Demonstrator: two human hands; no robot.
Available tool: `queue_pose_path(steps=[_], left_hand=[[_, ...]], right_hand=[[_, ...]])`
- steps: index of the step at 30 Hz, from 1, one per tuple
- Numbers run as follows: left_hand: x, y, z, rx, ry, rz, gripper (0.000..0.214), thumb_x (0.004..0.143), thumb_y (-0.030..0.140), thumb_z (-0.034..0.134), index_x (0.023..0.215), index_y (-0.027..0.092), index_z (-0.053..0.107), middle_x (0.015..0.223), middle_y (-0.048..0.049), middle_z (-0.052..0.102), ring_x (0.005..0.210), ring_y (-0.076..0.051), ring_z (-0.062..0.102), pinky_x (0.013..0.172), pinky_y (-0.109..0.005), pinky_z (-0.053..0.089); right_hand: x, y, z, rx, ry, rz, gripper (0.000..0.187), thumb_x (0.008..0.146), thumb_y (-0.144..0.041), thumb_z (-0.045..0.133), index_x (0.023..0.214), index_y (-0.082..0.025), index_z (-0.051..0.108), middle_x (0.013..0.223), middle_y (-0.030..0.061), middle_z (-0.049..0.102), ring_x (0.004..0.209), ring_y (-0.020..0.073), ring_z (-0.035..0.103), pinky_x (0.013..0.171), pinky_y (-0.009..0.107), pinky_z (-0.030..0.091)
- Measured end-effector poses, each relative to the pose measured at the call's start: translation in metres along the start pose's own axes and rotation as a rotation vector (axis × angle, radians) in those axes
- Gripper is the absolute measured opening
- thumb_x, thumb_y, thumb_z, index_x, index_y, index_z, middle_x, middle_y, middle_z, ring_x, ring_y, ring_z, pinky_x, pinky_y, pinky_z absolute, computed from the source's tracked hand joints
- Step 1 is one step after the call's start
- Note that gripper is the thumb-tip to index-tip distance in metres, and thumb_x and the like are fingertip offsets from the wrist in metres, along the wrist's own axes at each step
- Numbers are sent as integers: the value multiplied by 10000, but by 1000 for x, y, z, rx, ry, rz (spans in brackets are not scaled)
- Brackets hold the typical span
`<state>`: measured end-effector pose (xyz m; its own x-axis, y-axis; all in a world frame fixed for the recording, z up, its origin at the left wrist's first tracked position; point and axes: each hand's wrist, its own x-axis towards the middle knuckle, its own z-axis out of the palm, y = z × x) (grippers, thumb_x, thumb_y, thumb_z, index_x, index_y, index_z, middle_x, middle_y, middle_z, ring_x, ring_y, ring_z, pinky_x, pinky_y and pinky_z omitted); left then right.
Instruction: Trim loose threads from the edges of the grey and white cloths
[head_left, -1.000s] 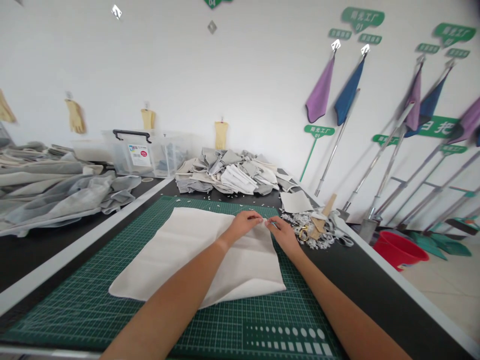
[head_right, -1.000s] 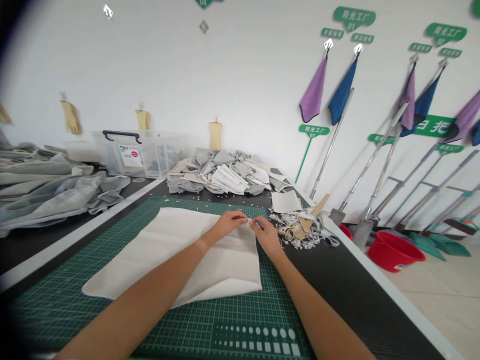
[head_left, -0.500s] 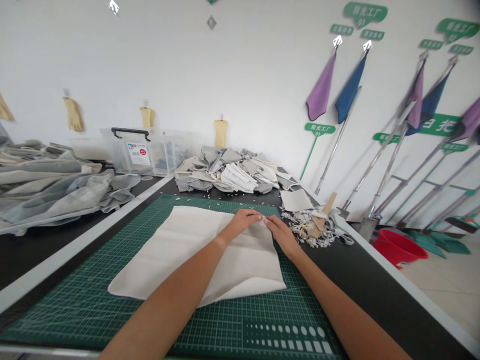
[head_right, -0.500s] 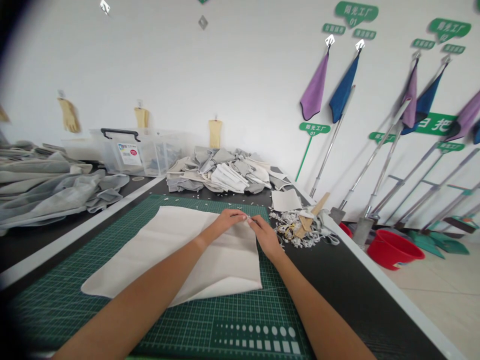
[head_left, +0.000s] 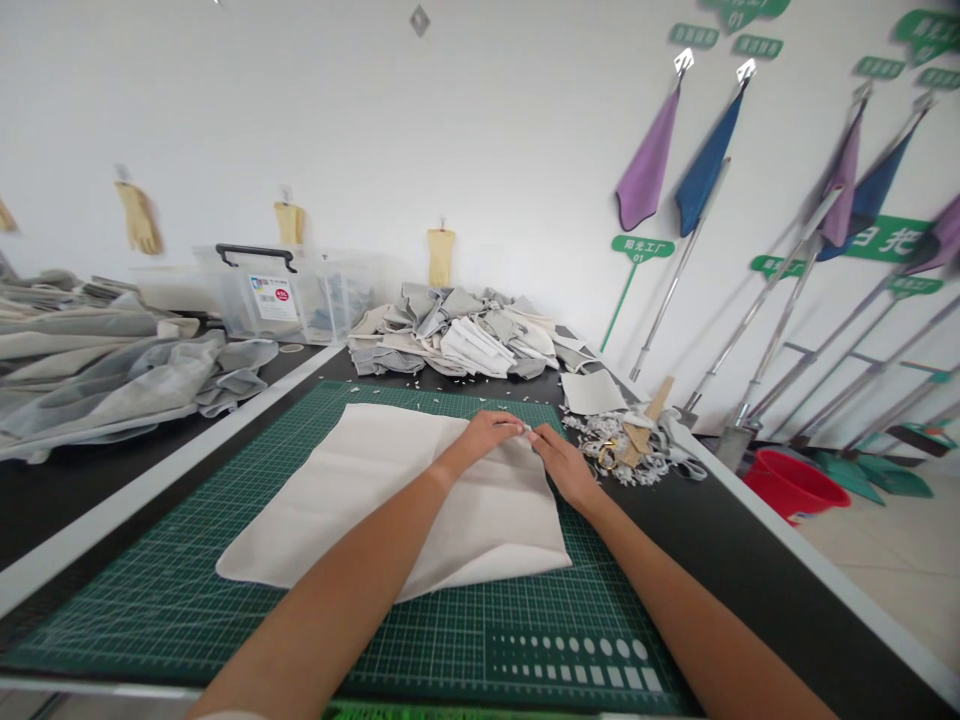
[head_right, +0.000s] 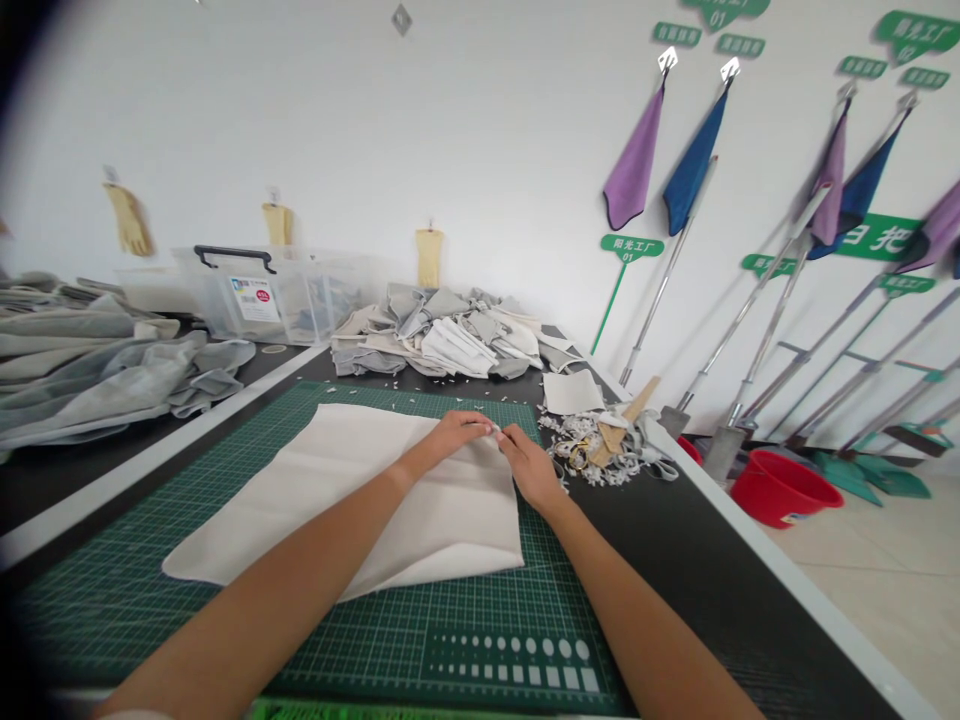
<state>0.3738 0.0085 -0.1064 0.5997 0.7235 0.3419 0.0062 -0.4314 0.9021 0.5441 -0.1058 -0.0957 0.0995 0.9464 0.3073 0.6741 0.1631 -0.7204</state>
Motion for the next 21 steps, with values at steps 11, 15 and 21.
queue_pose_path(steps=[11,15,21], left_hand=[[3,-6,1,26,-7,-10,300,816,369,655,945,134,791,959,-76,771,944,-232,680,887,-305,490],[2,-5,1,25,-1,-31,311,811,387,667,943,135,793,962,-74,772,951,-232,678,891,-299,490],[-2,3,3,-11,3,-35,357,817,444,677,962,140,795,987,-69,773,964,-236,674,885,-297,492]], right_hand=[[1,3,0,-122,-43,-27,357,1014,-542,347,893,-251,515,784,-15,590,754,181,565,694,268,365],[2,4,0,-149,-51,-35,358,1023,-541,331,900,-252,502,787,-12,589,746,183,562,691,270,367],[4,6,2,-85,-3,-63,434,1036,-538,277,767,-239,441,702,6,524,672,186,496,661,288,378]])
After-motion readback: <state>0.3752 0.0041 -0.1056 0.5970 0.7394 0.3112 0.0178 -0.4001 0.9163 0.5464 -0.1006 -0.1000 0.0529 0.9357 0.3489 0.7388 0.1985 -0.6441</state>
